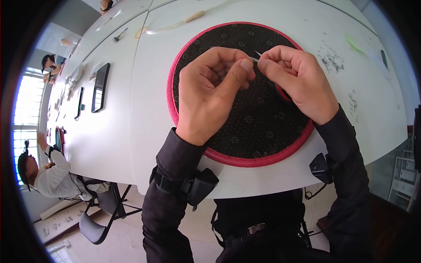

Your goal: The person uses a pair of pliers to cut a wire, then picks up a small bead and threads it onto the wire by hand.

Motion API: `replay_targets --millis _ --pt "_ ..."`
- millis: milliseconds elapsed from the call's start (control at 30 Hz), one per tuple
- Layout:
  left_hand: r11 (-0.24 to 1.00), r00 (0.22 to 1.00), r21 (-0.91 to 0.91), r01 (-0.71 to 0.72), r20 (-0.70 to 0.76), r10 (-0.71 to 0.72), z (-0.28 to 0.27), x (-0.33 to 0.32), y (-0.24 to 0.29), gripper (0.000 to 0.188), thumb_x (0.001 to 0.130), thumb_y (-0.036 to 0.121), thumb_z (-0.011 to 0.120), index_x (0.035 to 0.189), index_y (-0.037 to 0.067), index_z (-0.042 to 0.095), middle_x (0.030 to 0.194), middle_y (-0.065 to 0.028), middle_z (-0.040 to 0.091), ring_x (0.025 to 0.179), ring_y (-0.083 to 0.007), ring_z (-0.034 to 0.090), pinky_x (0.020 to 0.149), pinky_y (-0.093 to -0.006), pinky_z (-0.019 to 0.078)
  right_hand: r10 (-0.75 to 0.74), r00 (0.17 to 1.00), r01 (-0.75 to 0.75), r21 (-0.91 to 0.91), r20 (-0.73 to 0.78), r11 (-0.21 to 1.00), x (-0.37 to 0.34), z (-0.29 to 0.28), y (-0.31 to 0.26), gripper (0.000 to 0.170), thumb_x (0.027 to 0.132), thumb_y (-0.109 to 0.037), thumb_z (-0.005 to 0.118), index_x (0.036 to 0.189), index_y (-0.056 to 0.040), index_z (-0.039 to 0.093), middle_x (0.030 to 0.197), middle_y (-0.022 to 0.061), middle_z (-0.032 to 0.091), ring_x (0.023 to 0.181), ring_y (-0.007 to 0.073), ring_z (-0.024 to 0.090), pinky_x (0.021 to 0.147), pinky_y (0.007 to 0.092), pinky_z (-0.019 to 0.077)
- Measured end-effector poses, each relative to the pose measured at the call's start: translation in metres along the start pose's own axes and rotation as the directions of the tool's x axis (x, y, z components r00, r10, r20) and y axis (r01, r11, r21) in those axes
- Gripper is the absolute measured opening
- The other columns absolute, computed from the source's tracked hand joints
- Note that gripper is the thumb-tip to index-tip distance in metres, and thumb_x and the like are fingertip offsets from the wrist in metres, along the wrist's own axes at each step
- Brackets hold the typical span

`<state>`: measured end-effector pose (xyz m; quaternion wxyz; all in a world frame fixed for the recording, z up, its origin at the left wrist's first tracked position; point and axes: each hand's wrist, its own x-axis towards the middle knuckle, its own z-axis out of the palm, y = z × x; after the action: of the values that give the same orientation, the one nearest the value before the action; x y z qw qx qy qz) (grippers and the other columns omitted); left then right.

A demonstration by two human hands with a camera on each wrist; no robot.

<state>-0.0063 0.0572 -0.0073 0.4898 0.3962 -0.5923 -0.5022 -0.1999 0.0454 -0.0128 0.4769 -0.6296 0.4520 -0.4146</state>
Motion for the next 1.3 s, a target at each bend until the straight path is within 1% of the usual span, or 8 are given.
replay_targets --millis 300,400,500,600,700,800,933,1300 --pt "0.994 0.991 0.105 -0.044 -0.119 0.056 0.001 0.003 -0.006 0.011 0.094 0.007 0.067 0.098 -0.004 0.066 0.082 -0.0054 0.069 0.074 -0.0081 0.064 0.067 -0.0215 0.0511 -0.084 0.996 0.083 -0.198 0.001 0.977 -0.009 0.011 -0.019 0.011 0.089 -0.012 0.068 0.090 -0.0008 0.066 0.063 0.0003 0.053 0.055 0.0044 0.043 0.052 0.0234 0.0384" --pt "0.970 0.982 0.221 -0.097 -0.135 0.129 0.001 0.003 -0.012 0.009 0.093 0.005 0.067 0.096 -0.003 0.067 0.081 -0.0050 0.070 0.073 -0.0081 0.064 0.066 -0.0227 0.0505 -0.166 0.986 0.161 -0.271 0.006 0.949 -0.011 0.013 -0.015 0.005 0.091 -0.008 0.066 0.092 -0.0029 0.066 0.061 -0.0076 0.033 0.057 0.0016 0.029 0.053 0.0210 0.0292" --pt "0.939 0.975 0.318 -0.131 -0.129 0.180 0.002 0.003 -0.016 0.006 0.091 0.003 0.067 0.094 -0.002 0.067 0.079 -0.0064 0.069 0.071 -0.0101 0.064 0.065 -0.0240 0.0508 -0.212 0.977 0.204 -0.352 0.017 0.913 -0.012 0.013 -0.018 0.005 0.091 -0.008 0.066 0.092 -0.0029 0.066 0.060 -0.0061 0.032 0.056 0.0023 0.028 0.052 0.0224 0.0288" --pt "0.874 0.966 0.444 -0.198 -0.063 0.251 0.002 0.003 -0.017 0.005 0.088 0.002 0.068 0.092 -0.001 0.067 0.078 -0.0093 0.069 0.069 -0.0133 0.065 0.063 -0.0258 0.0501 -0.187 0.982 0.185 -0.393 0.033 0.901 -0.011 0.011 -0.023 0.010 0.088 -0.009 0.068 0.089 -0.0004 0.064 0.064 0.0099 0.054 0.053 0.0141 0.049 0.053 0.0271 0.0435" --pt "0.837 0.962 0.489 -0.247 0.017 0.274 0.002 0.003 -0.019 0.006 0.086 0.002 0.069 0.091 -0.001 0.067 0.077 -0.0113 0.068 0.066 -0.0153 0.064 0.059 -0.0274 0.0487 -0.198 0.979 0.203 -0.416 0.055 0.887 -0.010 0.007 -0.021 0.011 0.091 -0.010 0.067 0.090 -0.0001 0.064 0.064 0.0097 0.055 0.053 0.0130 0.049 0.053 0.0268 0.0436" --pt "0.871 0.974 0.438 -0.223 0.074 0.212 0.003 0.001 -0.019 0.008 0.086 0.003 0.070 0.091 -0.001 0.067 0.075 -0.0111 0.067 0.064 -0.0152 0.063 0.057 -0.0277 0.0469 -0.227 0.974 0.219 -0.296 0.009 0.930 -0.009 0.007 -0.016 0.008 0.094 -0.009 0.065 0.095 -0.0020 0.064 0.063 -0.0063 0.034 0.058 0.0027 0.031 0.053 0.0220 0.0297" --pt "0.899 0.980 0.393 -0.196 0.107 0.168 0.004 0.000 -0.016 0.007 0.086 0.003 0.071 0.091 0.000 0.067 0.073 -0.0088 0.067 0.063 -0.0127 0.061 0.056 -0.0260 0.0456 -0.104 0.991 0.119 -0.197 0.084 0.973 -0.003 -0.004 -0.017 0.017 0.098 -0.015 0.063 0.096 0.0014 0.066 0.069 -0.0005 0.059 0.061 0.0038 0.051 0.057 0.0215 0.0415" --pt "0.963 0.986 0.258 -0.072 0.162 0.030 0.004 -0.005 -0.008 0.008 0.095 0.003 0.065 0.100 -0.002 0.063 0.085 -0.0042 0.068 0.078 -0.0070 0.063 0.070 -0.0204 0.0496 0.024 0.989 -0.034 0.065 0.146 0.997 0.003 -0.012 -0.007 0.022 0.098 -0.020 0.065 0.102 0.0012 0.069 0.087 -0.0008 0.067 0.081 0.0033 0.060 0.073 0.0198 0.0482"
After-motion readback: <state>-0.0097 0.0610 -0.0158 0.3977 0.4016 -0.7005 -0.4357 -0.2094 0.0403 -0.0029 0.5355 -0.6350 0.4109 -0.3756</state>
